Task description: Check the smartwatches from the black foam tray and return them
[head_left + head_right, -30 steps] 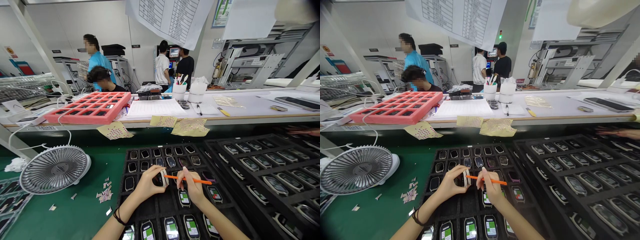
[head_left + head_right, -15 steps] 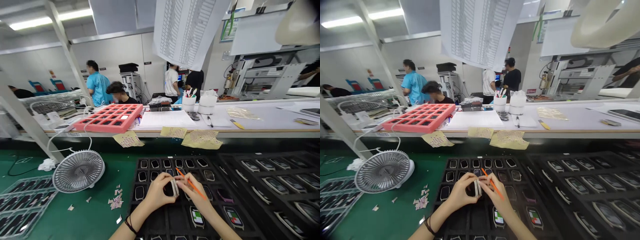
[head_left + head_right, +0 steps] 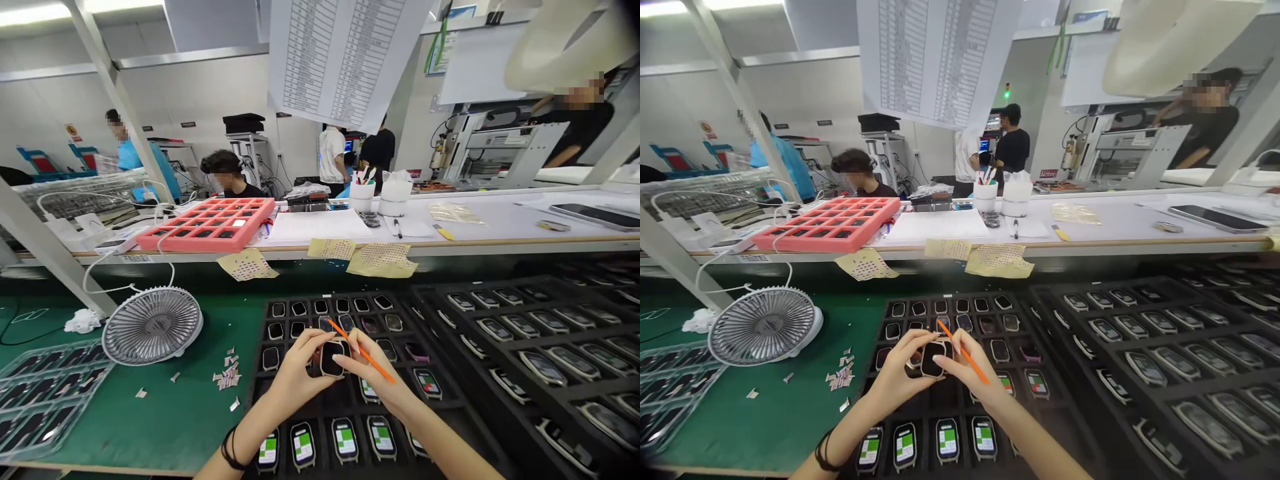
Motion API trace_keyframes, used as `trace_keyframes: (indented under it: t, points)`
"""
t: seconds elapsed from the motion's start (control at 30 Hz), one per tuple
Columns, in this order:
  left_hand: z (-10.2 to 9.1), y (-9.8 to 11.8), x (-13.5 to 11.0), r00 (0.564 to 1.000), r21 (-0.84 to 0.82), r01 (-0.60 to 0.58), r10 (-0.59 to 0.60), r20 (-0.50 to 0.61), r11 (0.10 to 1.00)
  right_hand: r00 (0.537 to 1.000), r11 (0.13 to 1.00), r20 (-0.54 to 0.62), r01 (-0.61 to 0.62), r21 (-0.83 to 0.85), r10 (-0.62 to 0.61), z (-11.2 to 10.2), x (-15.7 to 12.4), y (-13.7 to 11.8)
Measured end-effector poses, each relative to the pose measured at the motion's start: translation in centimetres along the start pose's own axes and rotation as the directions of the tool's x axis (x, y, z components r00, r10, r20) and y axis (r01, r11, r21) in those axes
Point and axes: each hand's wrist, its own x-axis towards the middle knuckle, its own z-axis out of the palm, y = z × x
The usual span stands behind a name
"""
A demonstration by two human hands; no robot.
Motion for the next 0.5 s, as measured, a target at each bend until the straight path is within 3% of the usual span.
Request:
trace_keyframes:
  t: [0.2, 0.5]
  points:
    - [-1.0, 3.0, -0.8, 0.999, 0.030, -0.038, 0.039, -0.032, 0.999, 1.000, 1.000, 0.011, -0.011, -0.008, 0.011, 1.1, -1.7, -1.7]
    - [-1.3, 3.2, -1.4, 0.996, 0.078, -0.053, 0.059, -0.071, 0.996, 0.986, 0.968, 0.144, -0.116, 0.222, 0.085, 1.6, -2.6, -2.4]
